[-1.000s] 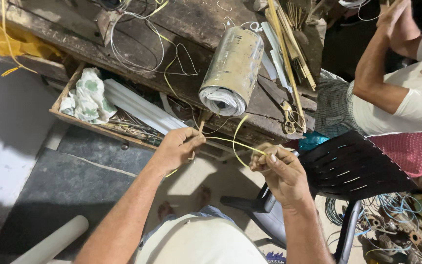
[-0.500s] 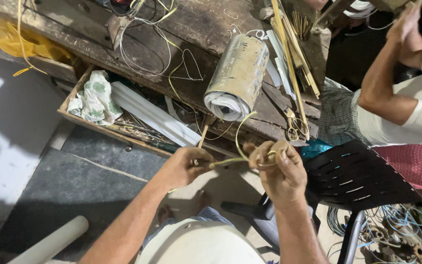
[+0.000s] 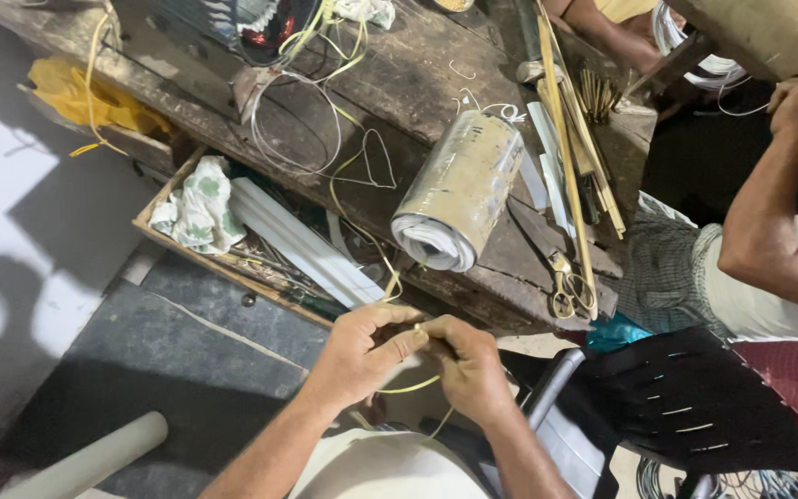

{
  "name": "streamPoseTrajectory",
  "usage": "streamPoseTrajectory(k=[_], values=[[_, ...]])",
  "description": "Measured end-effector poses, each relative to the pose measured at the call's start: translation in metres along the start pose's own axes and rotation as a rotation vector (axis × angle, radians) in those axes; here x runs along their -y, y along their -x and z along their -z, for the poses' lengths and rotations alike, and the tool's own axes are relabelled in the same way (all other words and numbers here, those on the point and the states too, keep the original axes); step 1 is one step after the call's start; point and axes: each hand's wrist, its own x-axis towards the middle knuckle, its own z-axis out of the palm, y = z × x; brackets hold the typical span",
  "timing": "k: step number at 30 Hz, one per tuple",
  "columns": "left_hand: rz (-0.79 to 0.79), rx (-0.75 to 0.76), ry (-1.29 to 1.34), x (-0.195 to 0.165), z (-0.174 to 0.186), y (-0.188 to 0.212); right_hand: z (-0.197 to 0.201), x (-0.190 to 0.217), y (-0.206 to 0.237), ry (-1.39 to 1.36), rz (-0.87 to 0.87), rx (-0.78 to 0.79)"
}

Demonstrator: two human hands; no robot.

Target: The person winds a yellow wire around a cylindrical core using a wooden stick to rotate the core. They adjust the wire with their hands, use a tool to tighten the winding, and continue wrapping the wire around the core.

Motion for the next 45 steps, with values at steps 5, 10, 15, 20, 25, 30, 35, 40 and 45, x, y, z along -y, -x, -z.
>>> streamPoseTrajectory(k=[5, 10, 15, 20, 25, 30, 35, 40, 45], values=[[0.108, -0.070, 0.310, 0.024, -0.032, -0.022, 0.034, -0.002, -0.016, -0.010, 0.083, 0.075], [0.199, -0.085, 0.300, 0.048, -0.044, -0.036, 0.049, -0.025, -0.026, -0.052, 0.018, 0.189], [0.266, -0.134, 0.180, 0.063, -0.055, -0.048, 0.045, -0.056, -0.030, -0.123, -0.121, 0.079], [0.123, -0.189, 0.152, 0.061, -0.049, -0.056, 0.023, -0.061, -0.031, -0.197, -0.257, -0.036], [-0.049, -0.126, 0.030, 0.051, -0.024, -0.068, -0.001, -0.058, -0.038, -0.363, -0.211, -0.098], [-0.410, -0.144, -0.330, 0.031, 0.011, -0.077, -0.042, -0.045, -0.043, -0.547, -0.383, -0.259], [-0.610, -0.025, -0.533, 0.002, 0.050, -0.097, -0.093, -0.033, -0.066, -0.846, -0.475, -0.553], [-0.269, 0.272, -0.486, -0.028, 0.074, -0.095, -0.109, -0.036, -0.097, -1.212, -0.454, -0.868], [-0.349, 0.397, -0.489, -0.043, 0.082, -0.091, -0.111, -0.045, -0.123, -1.330, -0.268, -1.045]])
